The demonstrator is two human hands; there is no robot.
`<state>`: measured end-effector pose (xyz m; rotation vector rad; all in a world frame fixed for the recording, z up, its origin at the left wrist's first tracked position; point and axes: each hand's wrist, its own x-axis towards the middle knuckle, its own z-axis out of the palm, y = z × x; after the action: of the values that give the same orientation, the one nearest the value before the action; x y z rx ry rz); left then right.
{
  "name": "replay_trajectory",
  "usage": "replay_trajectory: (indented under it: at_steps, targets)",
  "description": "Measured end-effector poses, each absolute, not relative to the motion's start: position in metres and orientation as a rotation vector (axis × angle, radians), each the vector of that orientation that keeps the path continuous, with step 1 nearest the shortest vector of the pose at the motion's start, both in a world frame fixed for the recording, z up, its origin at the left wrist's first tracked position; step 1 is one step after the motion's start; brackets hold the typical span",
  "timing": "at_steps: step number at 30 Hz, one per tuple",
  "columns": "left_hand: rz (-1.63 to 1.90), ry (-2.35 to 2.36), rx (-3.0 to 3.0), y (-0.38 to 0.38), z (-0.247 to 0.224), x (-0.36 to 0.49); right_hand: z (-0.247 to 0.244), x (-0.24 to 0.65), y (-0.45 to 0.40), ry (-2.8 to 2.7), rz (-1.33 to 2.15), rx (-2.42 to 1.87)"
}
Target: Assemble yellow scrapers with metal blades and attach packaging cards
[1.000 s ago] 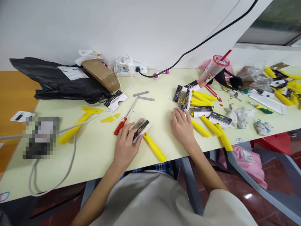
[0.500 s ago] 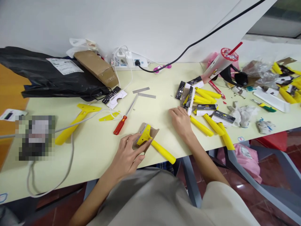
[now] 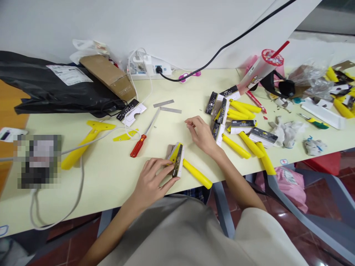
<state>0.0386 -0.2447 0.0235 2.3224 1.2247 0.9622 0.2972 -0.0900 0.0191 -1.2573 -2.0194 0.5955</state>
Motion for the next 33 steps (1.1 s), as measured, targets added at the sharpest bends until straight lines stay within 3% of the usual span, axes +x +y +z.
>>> replay_trajectory:
  at_steps: [4, 7, 11, 20, 29, 33]
  targets:
    - [0.993, 1.269, 2.404, -0.248, 0.022, 0.056, 0.024, 0.284, -0.096, -1.609, 1.081, -1.143]
    - [0.997, 1.250, 2.522, -0.250, 0.020, 0.065, 0.027, 0.279, -0.100, -1.478, 1.207, -1.116]
    - [0.949, 1.196, 2.605, -0.251, 0.015, 0.069, 0.036, 0.285, -0.115, -1.627, 1.088, -1.165]
    - [0.910, 1.156, 2.586, -0.251, 0.010, 0.064, 0.041, 0.305, -0.147, -2.528, 0.638, -1.183]
    - [1.131, 1.236, 2.462, -0.248, 0.019, 0.060, 0.000, 0.290, -0.139, -2.682, 0.204, -1.079]
    - [1.145, 1.521, 2.104, -0.245, 0.010, 0.063, -0.007, 0.290, -0.138, -2.517, 0.351, -1.064]
